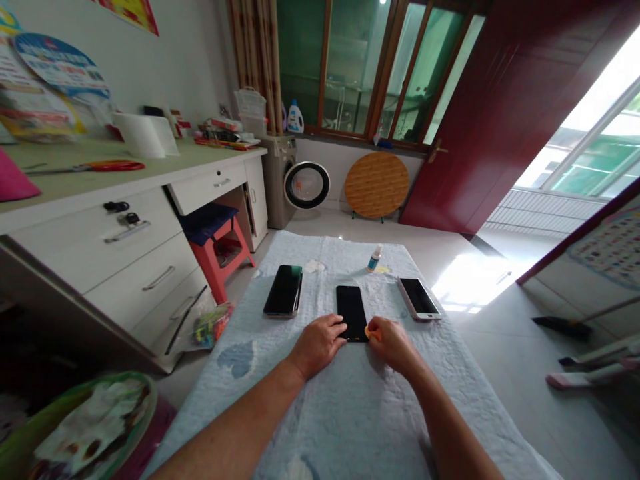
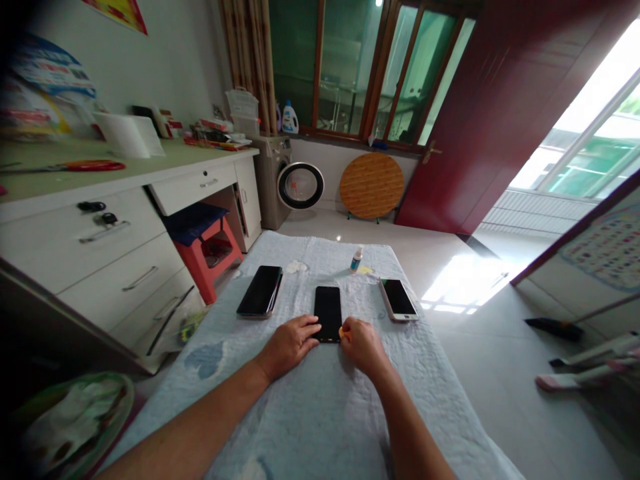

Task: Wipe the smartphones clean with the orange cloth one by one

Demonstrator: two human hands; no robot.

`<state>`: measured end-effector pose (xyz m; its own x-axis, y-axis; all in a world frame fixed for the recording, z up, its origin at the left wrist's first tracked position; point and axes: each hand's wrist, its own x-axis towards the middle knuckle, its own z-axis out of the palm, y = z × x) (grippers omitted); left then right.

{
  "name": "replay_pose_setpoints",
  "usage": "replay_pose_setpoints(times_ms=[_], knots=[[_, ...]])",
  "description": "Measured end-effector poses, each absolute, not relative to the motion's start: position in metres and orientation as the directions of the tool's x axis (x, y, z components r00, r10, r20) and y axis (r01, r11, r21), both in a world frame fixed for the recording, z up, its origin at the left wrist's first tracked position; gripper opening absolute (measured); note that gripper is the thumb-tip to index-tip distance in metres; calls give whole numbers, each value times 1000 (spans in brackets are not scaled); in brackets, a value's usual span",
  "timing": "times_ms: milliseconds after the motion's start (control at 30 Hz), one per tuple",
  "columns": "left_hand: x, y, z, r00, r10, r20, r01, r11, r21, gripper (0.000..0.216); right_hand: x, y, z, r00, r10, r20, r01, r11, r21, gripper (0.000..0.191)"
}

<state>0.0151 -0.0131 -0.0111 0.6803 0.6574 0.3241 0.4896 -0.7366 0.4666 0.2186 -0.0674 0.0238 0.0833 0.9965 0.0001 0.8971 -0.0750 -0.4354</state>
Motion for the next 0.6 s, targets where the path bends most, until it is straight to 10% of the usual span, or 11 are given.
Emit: replay_pose_setpoints(times_ms=[300, 600], knots=[[15, -14, -9, 684, 654, 322, 495, -741, 453, 31, 237, -70, 22, 122, 992, -16, 716, -99, -691, 21], [13, -14, -11, 683, 653, 327, 471, -736, 487, 49, 225, -60, 15, 350, 930, 114, 693, -176, -699, 30]])
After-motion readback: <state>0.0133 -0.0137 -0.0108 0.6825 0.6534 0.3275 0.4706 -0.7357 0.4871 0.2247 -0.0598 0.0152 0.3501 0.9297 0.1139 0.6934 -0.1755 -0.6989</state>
